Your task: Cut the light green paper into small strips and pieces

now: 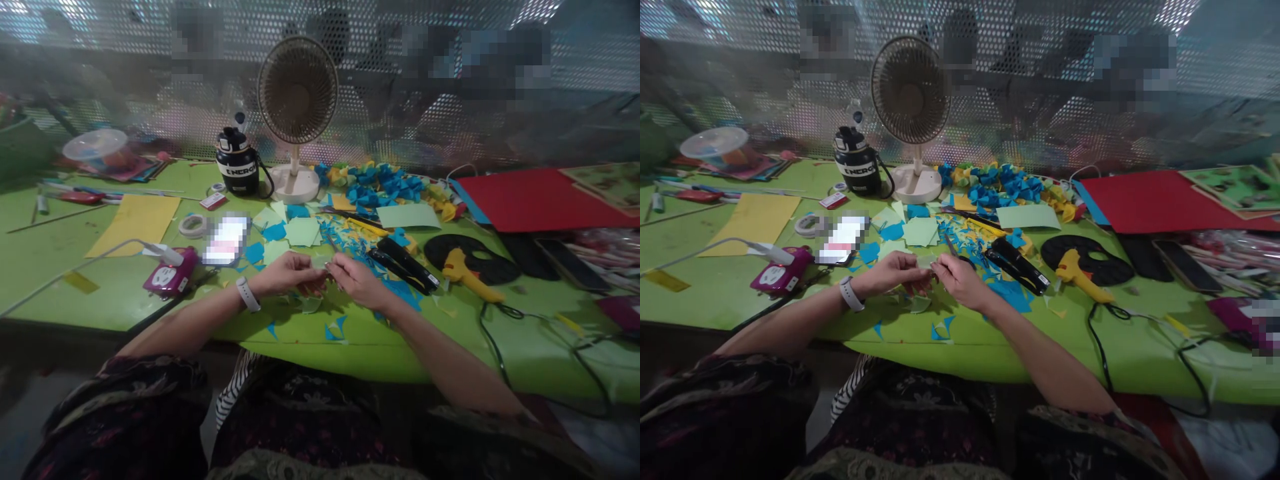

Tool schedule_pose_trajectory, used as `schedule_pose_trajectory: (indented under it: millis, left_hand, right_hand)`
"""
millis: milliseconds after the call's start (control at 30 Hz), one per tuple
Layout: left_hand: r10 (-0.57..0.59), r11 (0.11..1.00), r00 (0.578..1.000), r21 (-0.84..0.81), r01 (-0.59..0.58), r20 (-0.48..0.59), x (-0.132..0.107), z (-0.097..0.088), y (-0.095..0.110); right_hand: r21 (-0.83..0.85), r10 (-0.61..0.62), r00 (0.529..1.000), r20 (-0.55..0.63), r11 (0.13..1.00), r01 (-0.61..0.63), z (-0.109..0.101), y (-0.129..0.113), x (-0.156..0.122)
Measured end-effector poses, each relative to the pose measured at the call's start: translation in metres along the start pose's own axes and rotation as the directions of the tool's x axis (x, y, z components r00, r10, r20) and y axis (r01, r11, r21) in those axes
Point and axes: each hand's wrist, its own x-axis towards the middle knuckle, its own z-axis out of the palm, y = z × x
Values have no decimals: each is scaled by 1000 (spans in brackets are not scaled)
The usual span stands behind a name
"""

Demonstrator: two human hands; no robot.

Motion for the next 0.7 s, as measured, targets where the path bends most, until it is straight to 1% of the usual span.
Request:
schedule_pose_trajectory:
  millis: [133, 233, 333, 433, 500, 533, 600, 667, 700]
  left_hand:
    - [30, 998, 999, 56, -31, 31, -1, -3, 2]
    - [40, 995, 999, 86, -41, 13, -1, -2, 3]
    - [58, 996, 995, 78, -52, -75, 0, -1, 2]
    - [95, 995, 977, 47, -88, -191, 2, 0, -1]
    - [109, 994, 962, 25, -106, -251, 4, -1, -1]
    - [111, 994, 954, 9, -113, -277, 5, -1, -1]
    - [116, 991, 940, -26, -131, -319, 6, -1, 0]
    - [119, 988, 932, -55, -146, -341, 7, 0, 1]
    - [118, 986, 932, -67, -150, -343, 7, 0, 1]
  right_hand:
    - [-38, -7, 1000, -26, 999, 6, 1, -2, -1]
    - [-111, -24, 997, -80, 994, 15, 1, -4, -1]
    - [-150, -35, 994, -106, 989, 19, 1, -3, 0]
    - [-144, -12, 993, -114, 990, -4, -5, 1, 2]
    - [-241, 23, 985, -169, 968, -64, -11, 6, 5]
    - [-333, 50, 977, -207, 935, -119, -14, 9, 7]
    - [-529, 137, 960, -245, 811, -250, -18, 15, 9]
    - [-654, 233, 944, -233, 680, -330, -19, 19, 12]
    - [-686, 268, 938, -218, 641, -343, -19, 20, 12]
